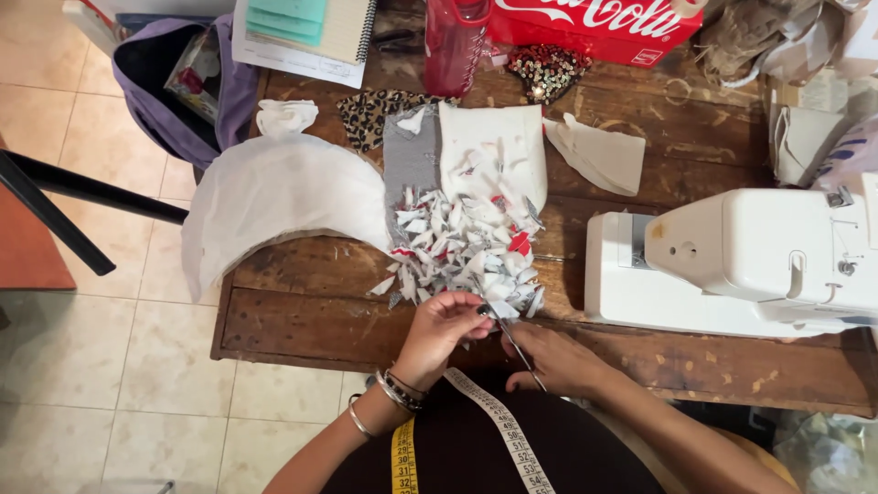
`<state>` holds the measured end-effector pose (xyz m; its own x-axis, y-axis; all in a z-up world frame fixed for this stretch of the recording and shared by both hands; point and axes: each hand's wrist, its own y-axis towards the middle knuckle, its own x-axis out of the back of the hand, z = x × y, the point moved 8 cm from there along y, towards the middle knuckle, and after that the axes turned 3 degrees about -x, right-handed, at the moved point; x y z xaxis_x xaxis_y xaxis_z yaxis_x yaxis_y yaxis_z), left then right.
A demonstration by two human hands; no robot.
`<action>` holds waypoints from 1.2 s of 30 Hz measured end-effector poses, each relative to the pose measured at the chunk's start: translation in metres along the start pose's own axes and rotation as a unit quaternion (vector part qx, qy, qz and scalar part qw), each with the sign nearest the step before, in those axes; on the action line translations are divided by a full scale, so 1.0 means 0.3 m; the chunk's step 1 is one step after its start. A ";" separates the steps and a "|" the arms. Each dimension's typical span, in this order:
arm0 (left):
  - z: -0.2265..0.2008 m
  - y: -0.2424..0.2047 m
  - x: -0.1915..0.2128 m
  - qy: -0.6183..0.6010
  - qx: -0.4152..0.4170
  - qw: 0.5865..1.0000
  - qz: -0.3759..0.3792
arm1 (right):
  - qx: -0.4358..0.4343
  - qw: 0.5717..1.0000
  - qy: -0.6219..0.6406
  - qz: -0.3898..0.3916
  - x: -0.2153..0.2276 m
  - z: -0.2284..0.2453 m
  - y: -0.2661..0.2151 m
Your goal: Stuffing a white fabric casing with fabric scraps and trimming with scissors
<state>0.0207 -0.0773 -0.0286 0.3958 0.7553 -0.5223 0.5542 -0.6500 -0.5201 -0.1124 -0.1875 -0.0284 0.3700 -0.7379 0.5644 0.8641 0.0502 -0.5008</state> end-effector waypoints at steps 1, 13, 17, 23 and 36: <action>0.000 -0.001 -0.013 0.001 0.009 1.000 0.007 | 0.004 1.000 0.013 -0.023 0.014 0.004 0.008; -0.118 0.049 0.016 0.161 -0.100 0.982 0.026 | 0.074 0.994 0.054 -0.064 0.024 -0.017 -0.014; -0.285 0.045 -0.121 0.506 -0.233 0.827 0.077 | -0.030 0.996 0.036 -0.081 0.025 -0.143 -0.091; -0.468 0.480 -0.145 0.626 -0.273 0.730 -0.013 | -0.071 0.977 0.085 -0.179 0.076 -0.173 -0.179; -0.497 0.559 -0.226 0.466 -0.033 0.884 -0.003 | -0.035 0.972 0.149 -0.177 0.007 -0.391 -0.051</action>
<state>0.1960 -0.2250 0.0203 0.8075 0.5196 0.2792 0.5872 -0.6628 -0.4646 -0.1649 -0.2688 -0.0965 -0.0709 -0.8637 0.4991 0.8902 -0.2805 -0.3589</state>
